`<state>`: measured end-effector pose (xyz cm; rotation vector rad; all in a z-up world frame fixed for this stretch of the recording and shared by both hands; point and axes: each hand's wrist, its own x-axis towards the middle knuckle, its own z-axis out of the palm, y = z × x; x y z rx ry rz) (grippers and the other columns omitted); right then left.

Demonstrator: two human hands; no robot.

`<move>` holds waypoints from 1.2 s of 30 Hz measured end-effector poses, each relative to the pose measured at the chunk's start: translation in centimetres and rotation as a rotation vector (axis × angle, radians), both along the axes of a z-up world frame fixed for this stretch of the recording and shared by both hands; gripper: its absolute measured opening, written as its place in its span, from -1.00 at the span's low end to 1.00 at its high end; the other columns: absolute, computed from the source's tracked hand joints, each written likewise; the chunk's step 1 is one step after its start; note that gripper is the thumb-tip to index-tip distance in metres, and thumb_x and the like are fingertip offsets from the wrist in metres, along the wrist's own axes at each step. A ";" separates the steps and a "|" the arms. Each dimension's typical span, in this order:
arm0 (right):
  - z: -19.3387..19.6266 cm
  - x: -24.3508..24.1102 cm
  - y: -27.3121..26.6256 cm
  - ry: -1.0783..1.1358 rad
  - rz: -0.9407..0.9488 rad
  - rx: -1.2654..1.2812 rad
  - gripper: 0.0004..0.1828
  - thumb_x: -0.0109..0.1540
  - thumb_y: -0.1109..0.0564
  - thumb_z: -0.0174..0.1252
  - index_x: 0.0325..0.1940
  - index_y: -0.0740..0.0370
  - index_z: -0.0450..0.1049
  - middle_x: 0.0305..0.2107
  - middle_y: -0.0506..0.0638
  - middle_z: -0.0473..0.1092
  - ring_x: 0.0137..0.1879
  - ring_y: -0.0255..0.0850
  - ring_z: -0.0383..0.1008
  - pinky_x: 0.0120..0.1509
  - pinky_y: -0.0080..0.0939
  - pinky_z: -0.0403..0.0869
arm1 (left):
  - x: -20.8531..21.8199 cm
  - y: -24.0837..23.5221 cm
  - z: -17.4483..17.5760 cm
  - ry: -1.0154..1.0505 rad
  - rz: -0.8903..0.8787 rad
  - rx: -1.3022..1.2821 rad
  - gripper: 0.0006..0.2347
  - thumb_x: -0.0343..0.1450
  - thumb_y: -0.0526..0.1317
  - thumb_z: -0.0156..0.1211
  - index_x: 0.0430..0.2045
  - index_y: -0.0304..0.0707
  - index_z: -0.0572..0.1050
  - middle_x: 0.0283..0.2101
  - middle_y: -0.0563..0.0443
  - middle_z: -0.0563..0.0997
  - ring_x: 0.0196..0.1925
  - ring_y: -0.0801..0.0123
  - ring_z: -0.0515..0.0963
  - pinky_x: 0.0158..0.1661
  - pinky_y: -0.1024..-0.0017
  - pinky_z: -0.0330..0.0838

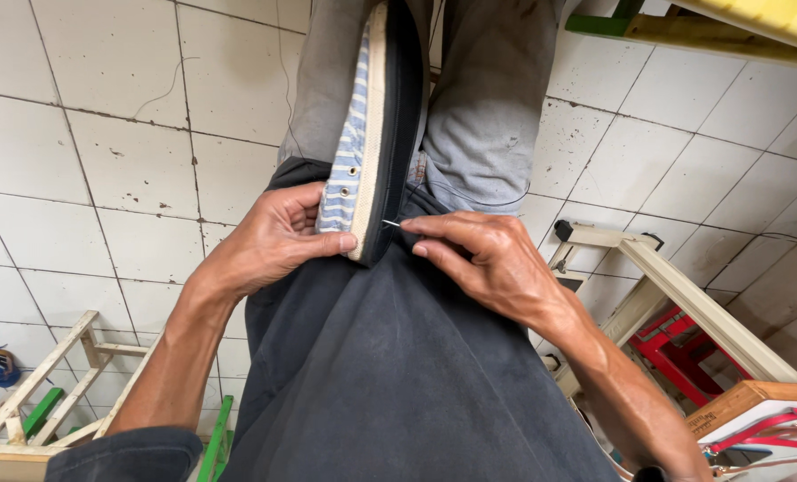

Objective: The person is sewing the sole of a blue and white striped slip-on shoe using a needle and thread. The shoe is held between the person's legs while they work on the stitching.

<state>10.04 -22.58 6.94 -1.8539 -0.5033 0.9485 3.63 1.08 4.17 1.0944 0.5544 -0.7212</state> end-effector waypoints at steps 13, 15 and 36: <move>-0.2 0.7 0.7 -0.077 0.130 -0.136 -0.91 0.22 0.17 0.17 -0.19 0.14 0.51 -0.54 0.05 0.44 -0.34 0.04 0.55 -0.23 -0.07 0.52 | -0.8 -0.9 -1.4 -0.001 0.016 0.012 -0.73 0.22 -0.38 0.39 -0.24 -0.47 0.55 -0.41 -0.12 0.67 -0.35 0.50 0.64 -0.26 0.54 0.61; -0.3 0.7 0.9 -0.110 0.139 -0.179 -0.92 0.22 0.15 0.18 -0.21 0.12 0.50 -0.59 0.02 0.39 -0.37 0.01 0.54 -0.28 -0.09 0.51 | -1.3 -1.0 -1.8 0.019 0.035 0.000 -0.73 0.22 -0.37 0.40 -0.24 -0.45 0.56 -0.42 -0.09 0.67 -0.36 0.52 0.64 -0.26 0.56 0.61; -2.4 0.7 2.9 -0.010 0.079 -0.259 -0.90 0.20 0.12 0.17 -0.22 0.12 0.44 -0.60 0.12 0.39 -0.34 0.16 0.49 -0.28 0.06 0.45 | 0.1 -0.6 -2.6 0.009 0.025 -0.019 -0.73 0.20 -0.37 0.43 -0.27 -0.39 0.57 -0.45 -0.05 0.65 -0.36 0.55 0.62 -0.27 0.56 0.61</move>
